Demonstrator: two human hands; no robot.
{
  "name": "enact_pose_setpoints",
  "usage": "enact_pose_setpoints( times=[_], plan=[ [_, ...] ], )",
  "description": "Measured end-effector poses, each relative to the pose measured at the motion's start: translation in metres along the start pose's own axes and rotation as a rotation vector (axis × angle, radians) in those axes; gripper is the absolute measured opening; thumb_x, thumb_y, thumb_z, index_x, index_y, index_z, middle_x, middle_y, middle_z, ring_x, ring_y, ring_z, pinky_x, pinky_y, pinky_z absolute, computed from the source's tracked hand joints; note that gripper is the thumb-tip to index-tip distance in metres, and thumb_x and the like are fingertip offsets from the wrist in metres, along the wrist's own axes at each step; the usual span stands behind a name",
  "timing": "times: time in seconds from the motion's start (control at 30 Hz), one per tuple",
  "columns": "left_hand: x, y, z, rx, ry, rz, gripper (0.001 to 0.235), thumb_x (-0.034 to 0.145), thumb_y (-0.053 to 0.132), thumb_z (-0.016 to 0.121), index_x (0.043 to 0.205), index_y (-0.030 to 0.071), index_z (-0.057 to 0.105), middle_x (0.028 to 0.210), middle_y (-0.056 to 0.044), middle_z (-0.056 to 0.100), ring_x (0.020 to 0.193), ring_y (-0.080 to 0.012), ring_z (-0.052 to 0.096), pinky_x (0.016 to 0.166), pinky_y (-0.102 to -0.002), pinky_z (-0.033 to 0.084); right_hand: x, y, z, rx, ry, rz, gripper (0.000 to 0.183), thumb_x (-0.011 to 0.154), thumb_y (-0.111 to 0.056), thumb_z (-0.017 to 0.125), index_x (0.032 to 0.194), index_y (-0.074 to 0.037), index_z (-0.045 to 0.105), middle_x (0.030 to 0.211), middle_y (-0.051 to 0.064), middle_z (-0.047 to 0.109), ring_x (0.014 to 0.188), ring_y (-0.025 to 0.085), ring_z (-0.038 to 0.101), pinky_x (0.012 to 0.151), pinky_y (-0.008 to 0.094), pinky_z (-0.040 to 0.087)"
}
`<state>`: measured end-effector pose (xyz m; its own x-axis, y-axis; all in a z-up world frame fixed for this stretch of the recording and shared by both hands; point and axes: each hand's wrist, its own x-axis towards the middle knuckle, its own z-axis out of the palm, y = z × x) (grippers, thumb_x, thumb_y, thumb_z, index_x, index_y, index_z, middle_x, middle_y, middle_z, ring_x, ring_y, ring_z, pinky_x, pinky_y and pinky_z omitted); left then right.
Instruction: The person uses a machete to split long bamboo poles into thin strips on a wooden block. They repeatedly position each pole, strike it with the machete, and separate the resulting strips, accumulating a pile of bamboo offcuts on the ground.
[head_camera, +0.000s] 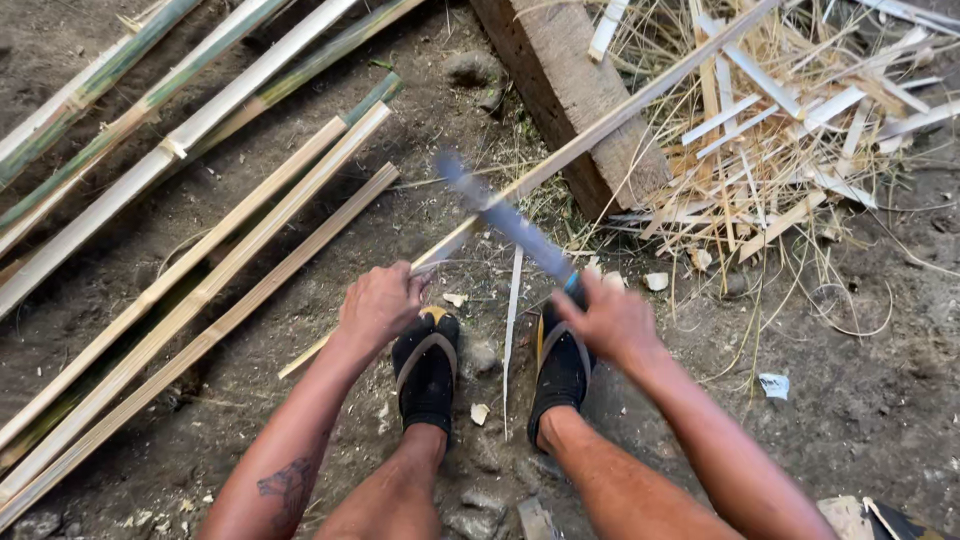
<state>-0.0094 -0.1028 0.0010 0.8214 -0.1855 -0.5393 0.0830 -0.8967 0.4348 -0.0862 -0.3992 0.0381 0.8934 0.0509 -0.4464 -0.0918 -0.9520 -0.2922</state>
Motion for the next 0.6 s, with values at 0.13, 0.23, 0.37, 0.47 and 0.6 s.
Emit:
enact_pose_setpoints(
  times=[0.13, 0.23, 0.37, 0.47, 0.6],
  plan=[
    [0.004, -0.003, 0.003, 0.020, 0.009, 0.002, 0.037, 0.099, 0.038, 0.055, 0.100, 0.004, 0.071, 0.084, -0.026, 0.072, 0.081, -0.0439, 0.072, 0.079, -0.057, 0.055, 0.000, -0.005, -0.001, 0.015, -0.080, 0.117, 0.052, 0.095, -0.063, 0.050, 0.105, -0.012, 0.054, 0.072, 0.016, 0.070, 0.068, 0.035, 0.072, 0.066, 0.050, 0.058],
    [0.008, -0.007, 0.002, 0.026, -0.111, -0.073, 0.039, 0.105, 0.039, 0.047, 0.101, 0.005, 0.067, 0.079, -0.022, 0.073, 0.073, -0.0385, 0.076, 0.071, -0.055, 0.060, 0.012, 0.007, -0.015, -0.014, -0.142, -0.014, 0.052, 0.094, -0.065, 0.049, 0.097, -0.014, 0.055, 0.072, 0.013, 0.069, 0.067, 0.031, 0.073, 0.067, 0.047, 0.060],
    [-0.015, -0.032, -0.006, 0.068, -0.061, -0.069, 0.041, 0.101, 0.043, 0.055, 0.098, 0.005, 0.070, 0.078, -0.021, 0.073, 0.074, -0.0385, 0.074, 0.074, -0.054, 0.059, 0.032, 0.031, -0.043, -0.033, 0.040, 0.274, 0.054, 0.100, -0.065, 0.048, 0.102, -0.011, 0.055, 0.070, 0.014, 0.067, 0.067, 0.032, 0.072, 0.065, 0.050, 0.059],
    [-0.013, -0.038, -0.009, 0.142, 0.030, -0.036, 0.042, 0.093, 0.047, 0.066, 0.096, 0.006, 0.075, 0.081, -0.023, 0.072, 0.080, -0.0396, 0.072, 0.080, -0.054, 0.056, 0.038, 0.037, -0.049, 0.051, -0.033, 0.357, 0.054, 0.099, -0.066, 0.045, 0.106, -0.012, 0.054, 0.074, 0.015, 0.067, 0.067, 0.034, 0.072, 0.062, 0.050, 0.061],
    [0.003, -0.050, 0.005, 0.161, 0.037, -0.074, 0.038, 0.090, 0.044, 0.068, 0.102, 0.009, 0.077, 0.083, -0.021, 0.073, 0.080, -0.0377, 0.073, 0.081, -0.051, 0.057, 0.030, 0.029, -0.008, -0.102, -0.203, 0.044, 0.056, 0.094, -0.070, 0.046, 0.103, -0.015, 0.057, 0.082, 0.012, 0.072, 0.076, 0.029, 0.075, 0.071, 0.046, 0.061]
  ],
)
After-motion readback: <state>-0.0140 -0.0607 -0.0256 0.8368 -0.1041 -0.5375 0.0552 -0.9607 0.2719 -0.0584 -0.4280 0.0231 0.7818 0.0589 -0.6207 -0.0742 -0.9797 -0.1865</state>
